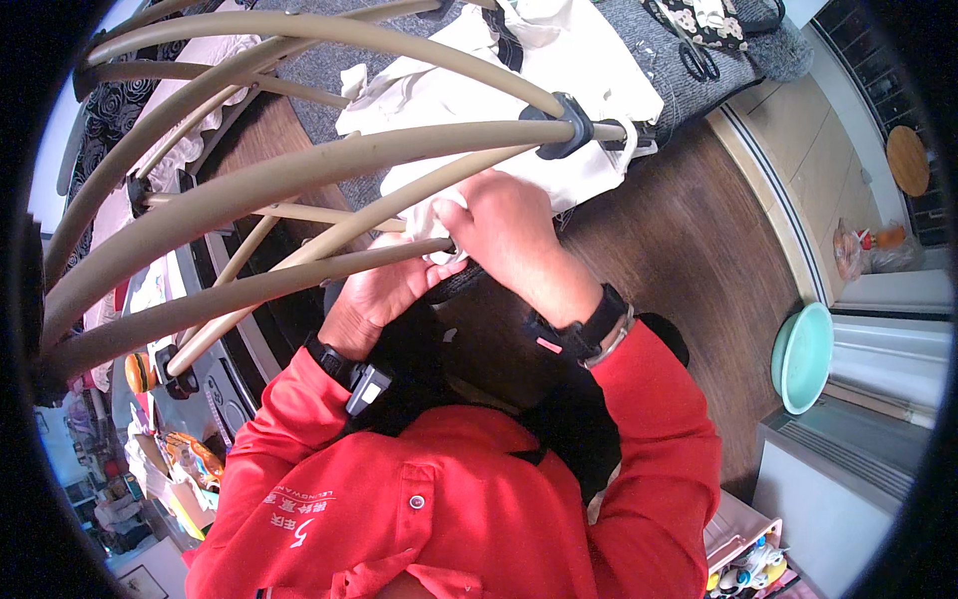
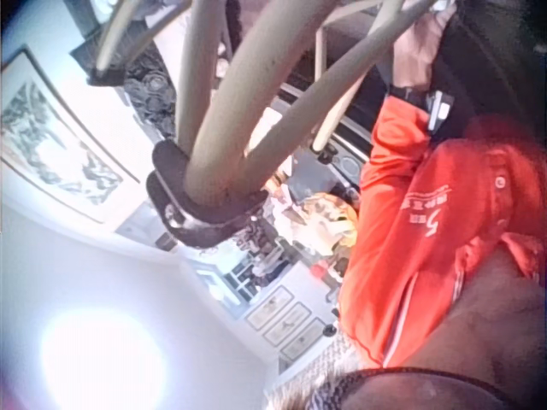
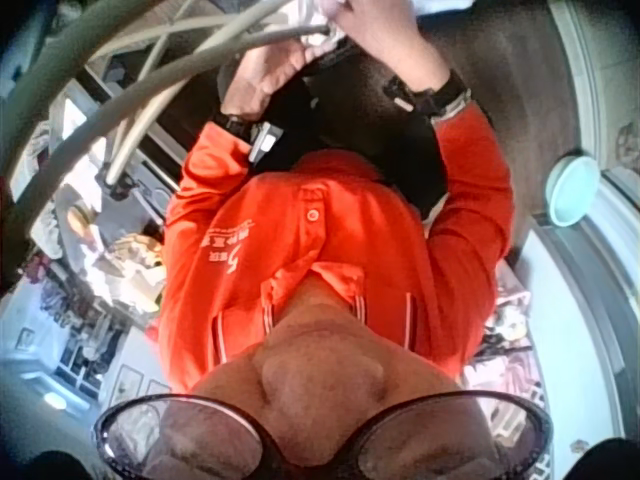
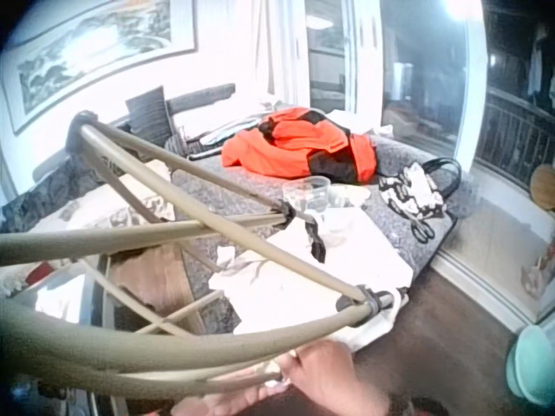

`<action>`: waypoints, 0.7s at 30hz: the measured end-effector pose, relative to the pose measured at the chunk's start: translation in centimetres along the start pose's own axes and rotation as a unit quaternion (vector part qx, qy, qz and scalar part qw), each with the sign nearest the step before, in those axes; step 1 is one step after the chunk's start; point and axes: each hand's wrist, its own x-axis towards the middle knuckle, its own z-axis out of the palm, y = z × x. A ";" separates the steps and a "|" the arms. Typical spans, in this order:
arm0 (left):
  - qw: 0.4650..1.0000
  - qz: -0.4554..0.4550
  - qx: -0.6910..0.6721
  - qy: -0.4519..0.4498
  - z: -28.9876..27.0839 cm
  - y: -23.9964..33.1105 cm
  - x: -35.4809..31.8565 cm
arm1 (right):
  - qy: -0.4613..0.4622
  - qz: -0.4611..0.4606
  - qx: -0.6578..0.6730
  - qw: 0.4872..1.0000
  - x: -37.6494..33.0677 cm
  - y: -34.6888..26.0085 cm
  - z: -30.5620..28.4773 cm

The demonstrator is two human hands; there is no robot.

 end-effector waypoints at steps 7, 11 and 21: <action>0.999 -0.001 -0.008 -0.037 -0.9 -0.1 0.0 | 0.121 -0.001 0.058 0.991 2.6 2.1 1.8; 0.999 0.006 0.006 -0.048 -1.1 -0.2 0.2 | 0.112 0.004 0.068 0.991 2.8 2.6 1.7; 0.999 -0.018 -0.046 -0.023 0.4 0.5 -0.1 | 0.091 0.044 0.035 0.994 2.4 2.3 1.1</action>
